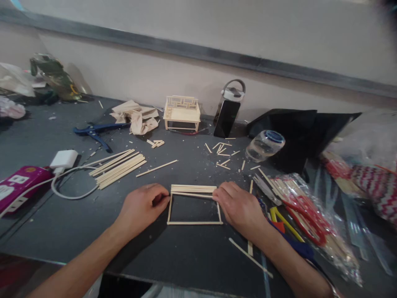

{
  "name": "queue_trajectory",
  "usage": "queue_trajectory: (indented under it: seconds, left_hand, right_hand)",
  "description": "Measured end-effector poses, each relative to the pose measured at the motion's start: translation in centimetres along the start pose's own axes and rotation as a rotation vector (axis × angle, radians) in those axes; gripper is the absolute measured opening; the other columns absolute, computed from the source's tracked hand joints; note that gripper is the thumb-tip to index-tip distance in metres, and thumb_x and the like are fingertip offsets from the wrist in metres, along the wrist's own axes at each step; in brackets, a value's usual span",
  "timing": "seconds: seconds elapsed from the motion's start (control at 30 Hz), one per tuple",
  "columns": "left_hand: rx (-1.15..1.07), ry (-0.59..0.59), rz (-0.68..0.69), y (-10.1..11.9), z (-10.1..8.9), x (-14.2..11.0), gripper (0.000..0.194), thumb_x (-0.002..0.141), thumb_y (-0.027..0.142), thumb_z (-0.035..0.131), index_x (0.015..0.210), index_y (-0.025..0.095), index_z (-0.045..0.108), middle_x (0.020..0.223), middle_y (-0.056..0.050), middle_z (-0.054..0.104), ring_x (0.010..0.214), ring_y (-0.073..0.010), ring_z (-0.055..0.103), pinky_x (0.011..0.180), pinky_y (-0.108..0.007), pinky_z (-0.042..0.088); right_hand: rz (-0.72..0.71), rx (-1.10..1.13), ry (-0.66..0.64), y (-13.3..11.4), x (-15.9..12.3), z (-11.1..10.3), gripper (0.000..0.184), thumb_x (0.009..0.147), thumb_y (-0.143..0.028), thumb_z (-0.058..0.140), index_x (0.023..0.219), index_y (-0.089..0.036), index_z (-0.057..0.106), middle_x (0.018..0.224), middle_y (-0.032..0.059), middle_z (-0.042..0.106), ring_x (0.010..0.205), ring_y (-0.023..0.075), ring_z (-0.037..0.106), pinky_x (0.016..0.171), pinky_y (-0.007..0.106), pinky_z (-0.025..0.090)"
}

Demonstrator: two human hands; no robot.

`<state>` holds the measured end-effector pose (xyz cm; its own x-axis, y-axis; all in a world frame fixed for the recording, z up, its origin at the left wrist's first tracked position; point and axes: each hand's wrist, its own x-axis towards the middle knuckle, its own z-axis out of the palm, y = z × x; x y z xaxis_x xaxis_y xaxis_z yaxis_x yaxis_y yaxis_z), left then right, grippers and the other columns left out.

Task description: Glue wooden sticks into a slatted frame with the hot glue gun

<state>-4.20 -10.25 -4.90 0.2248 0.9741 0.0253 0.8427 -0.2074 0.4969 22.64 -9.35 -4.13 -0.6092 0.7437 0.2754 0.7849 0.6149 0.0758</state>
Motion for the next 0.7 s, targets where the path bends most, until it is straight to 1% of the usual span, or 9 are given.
queue_trajectory:
  seconds: [0.3,0.7]
  left_hand:
    - [0.004,0.002,-0.011,-0.04,0.08,-0.02,0.018,0.084,0.034,0.051,0.086,0.024,0.065,0.073,0.003,0.064,0.068,-0.0142,0.059,0.060,-0.024,0.037]
    - [-0.018,-0.012,-0.012,-0.07,0.10,0.02,0.018,0.085,0.034,0.050,0.087,0.024,0.065,0.074,0.003,0.065,0.067,-0.0138,0.059,0.061,-0.025,0.038]
  right_hand:
    - [0.007,-0.028,0.017,-0.22,0.12,0.27,0.019,0.094,-0.018,0.049,0.078,-0.018,0.059,0.075,0.0034,0.058,0.074,0.0193,0.052,0.065,0.030,0.034]
    - [0.020,-0.006,-0.016,-0.21,0.15,0.56,0.017,0.094,-0.018,0.050,0.080,-0.018,0.061,0.076,0.0034,0.059,0.076,0.0192,0.053,0.066,0.031,0.035]
